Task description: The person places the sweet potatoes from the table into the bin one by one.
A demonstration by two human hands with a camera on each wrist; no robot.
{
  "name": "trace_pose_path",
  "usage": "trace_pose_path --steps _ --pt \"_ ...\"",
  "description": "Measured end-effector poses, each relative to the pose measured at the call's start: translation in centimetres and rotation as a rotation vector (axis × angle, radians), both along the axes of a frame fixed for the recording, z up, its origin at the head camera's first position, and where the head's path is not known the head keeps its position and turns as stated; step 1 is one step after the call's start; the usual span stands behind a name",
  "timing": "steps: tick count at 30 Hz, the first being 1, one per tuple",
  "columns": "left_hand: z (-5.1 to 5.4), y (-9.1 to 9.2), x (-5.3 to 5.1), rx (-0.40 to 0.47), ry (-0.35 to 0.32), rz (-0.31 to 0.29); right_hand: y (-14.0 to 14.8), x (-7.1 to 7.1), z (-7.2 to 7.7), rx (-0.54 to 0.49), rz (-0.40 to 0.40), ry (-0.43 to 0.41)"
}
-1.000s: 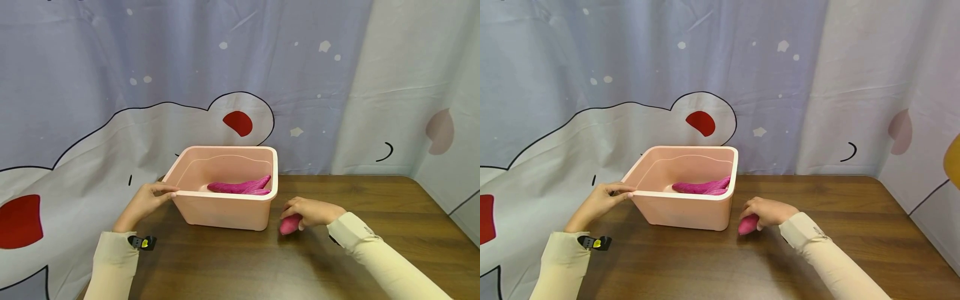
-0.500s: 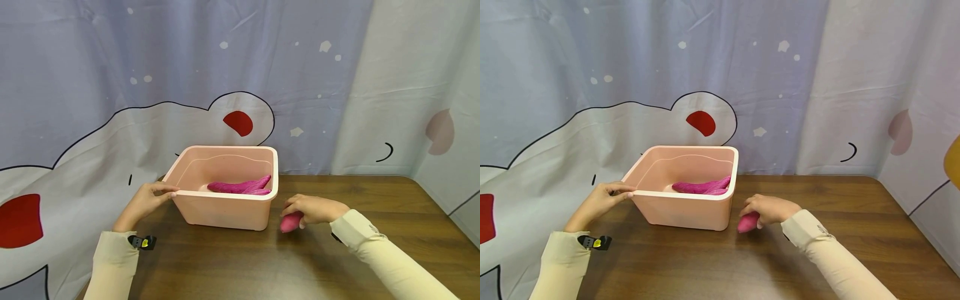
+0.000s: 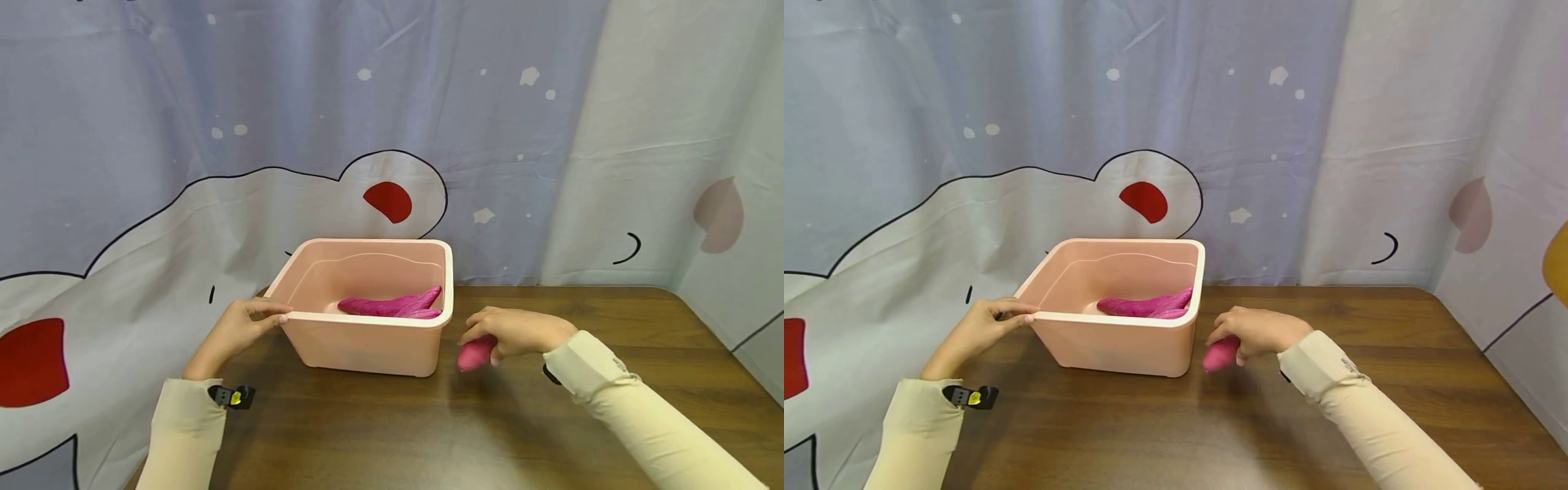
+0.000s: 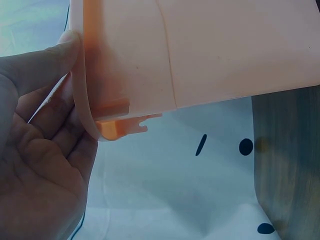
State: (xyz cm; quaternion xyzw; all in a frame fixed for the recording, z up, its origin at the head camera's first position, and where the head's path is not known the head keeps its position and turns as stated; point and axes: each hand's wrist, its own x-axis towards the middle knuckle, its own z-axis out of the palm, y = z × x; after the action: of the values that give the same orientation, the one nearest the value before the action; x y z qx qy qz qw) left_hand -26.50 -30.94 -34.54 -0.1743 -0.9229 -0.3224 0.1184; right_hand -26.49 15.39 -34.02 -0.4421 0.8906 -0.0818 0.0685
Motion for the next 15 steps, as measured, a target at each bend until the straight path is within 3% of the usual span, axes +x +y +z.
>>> trace_pose_path --steps 5,15 --pt "-0.1 0.2 0.1 0.005 0.039 0.002 0.1 0.0 0.6 -0.010 0.026 0.028" --pt "0.0 0.0 -0.1 -0.008 0.004 0.003 0.0 0.1 2.6 0.007 0.018 0.051"
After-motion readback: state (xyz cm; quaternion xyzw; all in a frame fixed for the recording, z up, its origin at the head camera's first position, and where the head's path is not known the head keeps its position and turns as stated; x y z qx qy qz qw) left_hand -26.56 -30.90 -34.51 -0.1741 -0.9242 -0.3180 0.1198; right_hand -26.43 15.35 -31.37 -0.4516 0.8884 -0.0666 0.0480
